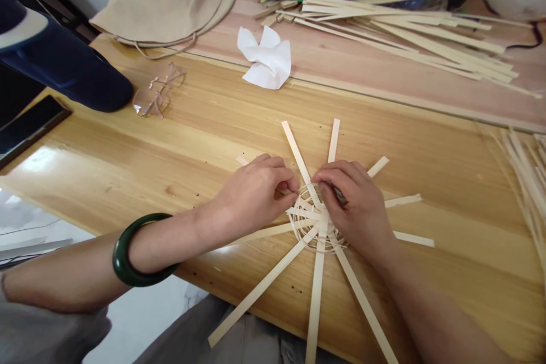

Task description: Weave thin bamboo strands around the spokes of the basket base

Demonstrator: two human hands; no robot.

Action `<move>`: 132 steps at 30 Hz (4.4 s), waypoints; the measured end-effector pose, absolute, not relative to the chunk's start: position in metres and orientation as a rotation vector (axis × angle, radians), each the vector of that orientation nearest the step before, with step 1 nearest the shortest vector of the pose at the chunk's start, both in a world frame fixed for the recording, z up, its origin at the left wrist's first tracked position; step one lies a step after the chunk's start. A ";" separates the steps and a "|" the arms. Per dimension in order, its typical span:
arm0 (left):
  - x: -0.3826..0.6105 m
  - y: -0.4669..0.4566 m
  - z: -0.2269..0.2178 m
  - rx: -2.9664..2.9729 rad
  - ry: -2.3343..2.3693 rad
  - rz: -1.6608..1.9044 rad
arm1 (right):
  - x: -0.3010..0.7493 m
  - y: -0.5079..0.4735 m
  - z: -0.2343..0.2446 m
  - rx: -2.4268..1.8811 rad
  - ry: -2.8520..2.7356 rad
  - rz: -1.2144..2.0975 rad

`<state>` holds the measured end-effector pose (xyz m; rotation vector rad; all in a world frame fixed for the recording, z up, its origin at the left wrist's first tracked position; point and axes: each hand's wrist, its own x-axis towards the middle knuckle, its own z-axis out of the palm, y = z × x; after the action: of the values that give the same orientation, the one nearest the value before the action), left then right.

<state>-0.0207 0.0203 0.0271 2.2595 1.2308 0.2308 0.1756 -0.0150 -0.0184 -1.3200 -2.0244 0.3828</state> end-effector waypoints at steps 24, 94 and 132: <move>-0.020 0.013 0.027 2.194 1.254 0.244 | 0.175 -0.021 -0.019 -1.242 -2.161 0.153; -0.025 -0.009 -0.007 2.373 0.932 0.751 | 0.177 -0.022 -0.018 -1.335 -1.858 0.422; -0.022 -0.001 -0.007 2.431 0.992 0.777 | 0.177 -0.020 -0.019 -1.209 -2.017 0.424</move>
<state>-0.0224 -0.0010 -0.0065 2.4314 0.9916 0.7773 0.1774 -0.0202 -0.0194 -1.2093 -2.0170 0.4243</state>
